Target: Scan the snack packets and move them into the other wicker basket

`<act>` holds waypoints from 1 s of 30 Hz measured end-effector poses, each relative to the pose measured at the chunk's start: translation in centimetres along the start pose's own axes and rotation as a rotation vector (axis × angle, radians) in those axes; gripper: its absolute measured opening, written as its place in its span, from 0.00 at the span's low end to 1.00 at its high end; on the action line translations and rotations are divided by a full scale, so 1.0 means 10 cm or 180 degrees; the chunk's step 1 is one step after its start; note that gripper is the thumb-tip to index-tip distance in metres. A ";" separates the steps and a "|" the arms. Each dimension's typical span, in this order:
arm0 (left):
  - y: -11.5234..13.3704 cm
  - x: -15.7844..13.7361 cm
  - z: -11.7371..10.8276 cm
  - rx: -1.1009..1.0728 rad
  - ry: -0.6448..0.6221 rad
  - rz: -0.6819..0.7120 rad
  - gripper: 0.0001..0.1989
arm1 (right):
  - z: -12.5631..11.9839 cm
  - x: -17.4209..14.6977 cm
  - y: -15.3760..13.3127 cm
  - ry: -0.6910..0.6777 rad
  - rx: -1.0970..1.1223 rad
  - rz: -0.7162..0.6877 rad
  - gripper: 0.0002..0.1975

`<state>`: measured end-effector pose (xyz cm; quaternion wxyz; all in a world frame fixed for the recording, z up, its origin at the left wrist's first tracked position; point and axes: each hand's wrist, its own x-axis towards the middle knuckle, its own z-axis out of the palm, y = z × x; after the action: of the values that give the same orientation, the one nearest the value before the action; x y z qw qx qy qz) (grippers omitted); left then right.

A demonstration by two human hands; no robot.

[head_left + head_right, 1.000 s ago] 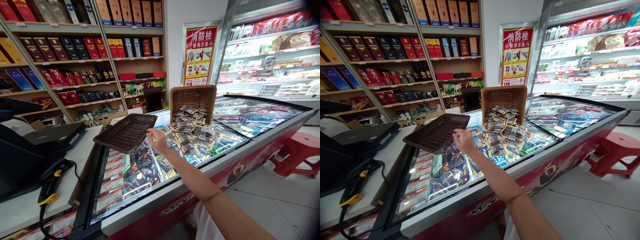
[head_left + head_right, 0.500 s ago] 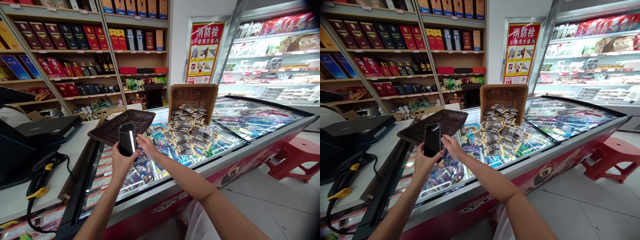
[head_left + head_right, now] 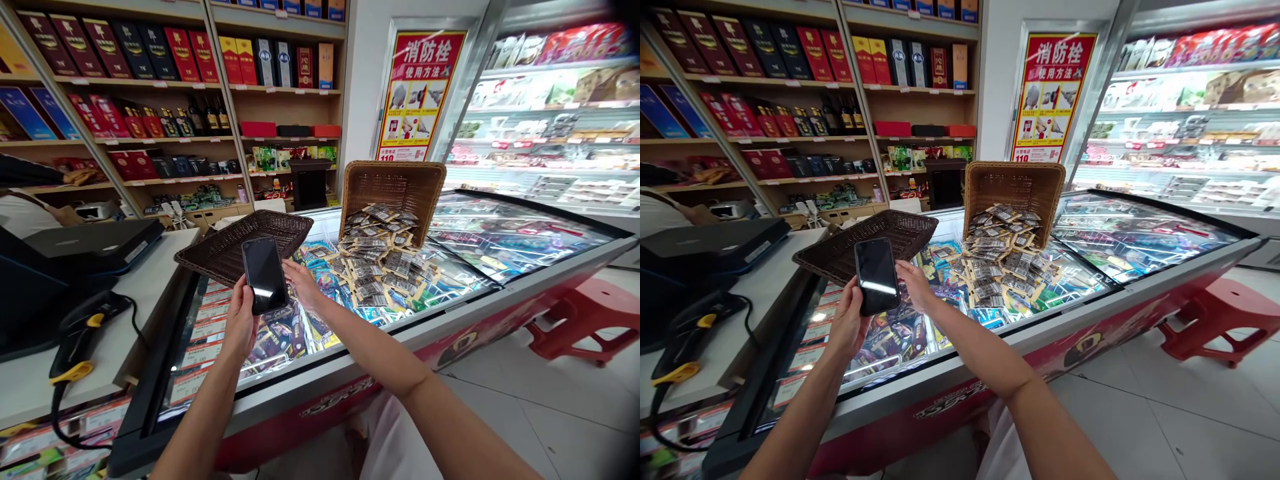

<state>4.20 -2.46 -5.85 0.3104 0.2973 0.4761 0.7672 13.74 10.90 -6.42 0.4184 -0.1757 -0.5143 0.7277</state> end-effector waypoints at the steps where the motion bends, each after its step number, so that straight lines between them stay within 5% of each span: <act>1: 0.00 -0.01 -0.01 -0.0147 -0.0014 -0.0119 0.29 | 0.00 -0.01 -0.01 0.0020 -0.0012 -0.0011 0.27; 8: 0.06 -0.05 -0.03 -0.0483 -0.0104 -0.0346 0.35 | 0.03 -0.17 -0.17 -0.0500 -0.0127 -0.0256 0.29; 13: 0.06 -0.07 0.00 -0.0574 -0.0158 -0.0354 0.38 | 0.07 -0.24 -0.20 -0.0818 -0.0379 -0.0345 0.47; 21: 0.09 -0.17 0.07 -0.0574 -0.0583 -0.0632 0.35 | 0.07 -0.18 -0.11 -0.0088 -0.0367 -0.0364 0.21; 30: 0.08 -0.16 0.07 -0.0565 -0.0566 -0.0621 0.35 | 0.09 -0.24 -0.18 -0.0345 -0.0464 -0.0330 0.34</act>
<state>5.59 -3.52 -5.11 0.4494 0.2878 0.4036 0.7432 15.34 8.67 -4.88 0.4131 -0.1393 -0.5962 0.6741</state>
